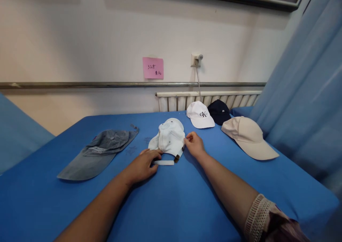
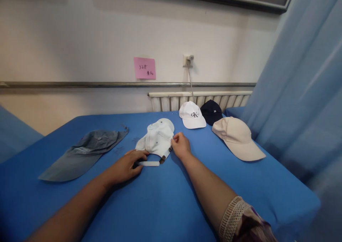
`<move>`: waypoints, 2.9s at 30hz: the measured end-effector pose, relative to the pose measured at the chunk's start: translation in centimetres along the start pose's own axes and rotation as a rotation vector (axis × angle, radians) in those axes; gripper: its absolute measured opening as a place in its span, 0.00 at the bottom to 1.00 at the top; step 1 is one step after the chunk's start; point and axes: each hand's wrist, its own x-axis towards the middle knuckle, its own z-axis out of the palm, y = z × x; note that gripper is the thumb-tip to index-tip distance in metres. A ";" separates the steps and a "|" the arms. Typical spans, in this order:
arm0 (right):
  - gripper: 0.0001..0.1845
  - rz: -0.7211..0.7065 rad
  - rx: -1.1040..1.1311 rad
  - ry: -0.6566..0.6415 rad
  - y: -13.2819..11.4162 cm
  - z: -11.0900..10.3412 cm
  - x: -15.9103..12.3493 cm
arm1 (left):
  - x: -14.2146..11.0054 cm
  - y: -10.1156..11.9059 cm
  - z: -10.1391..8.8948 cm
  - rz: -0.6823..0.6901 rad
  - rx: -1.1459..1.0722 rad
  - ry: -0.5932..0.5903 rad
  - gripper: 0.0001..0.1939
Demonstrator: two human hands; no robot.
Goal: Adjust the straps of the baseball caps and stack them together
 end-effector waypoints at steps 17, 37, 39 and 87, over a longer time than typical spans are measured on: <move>0.16 -0.395 -0.354 -0.604 -2.8 -1.4 -3.5 | 1.2 2.7 3.5 0.046 -0.285 0.051 0.10; 0.15 0.258 0.696 -0.599 -2.0 -0.8 -2.8 | 0.7 2.8 3.7 -0.032 -0.337 0.256 0.15; 0.16 0.305 0.813 -0.597 -2.9 -0.7 -3.4 | 0.6 3.2 3.5 0.014 -0.288 0.285 0.17; 0.09 -0.520 -0.071 -0.481 -3.0 -0.6 -4.4 | 0.3 2.6 3.8 -0.004 -0.044 0.096 0.10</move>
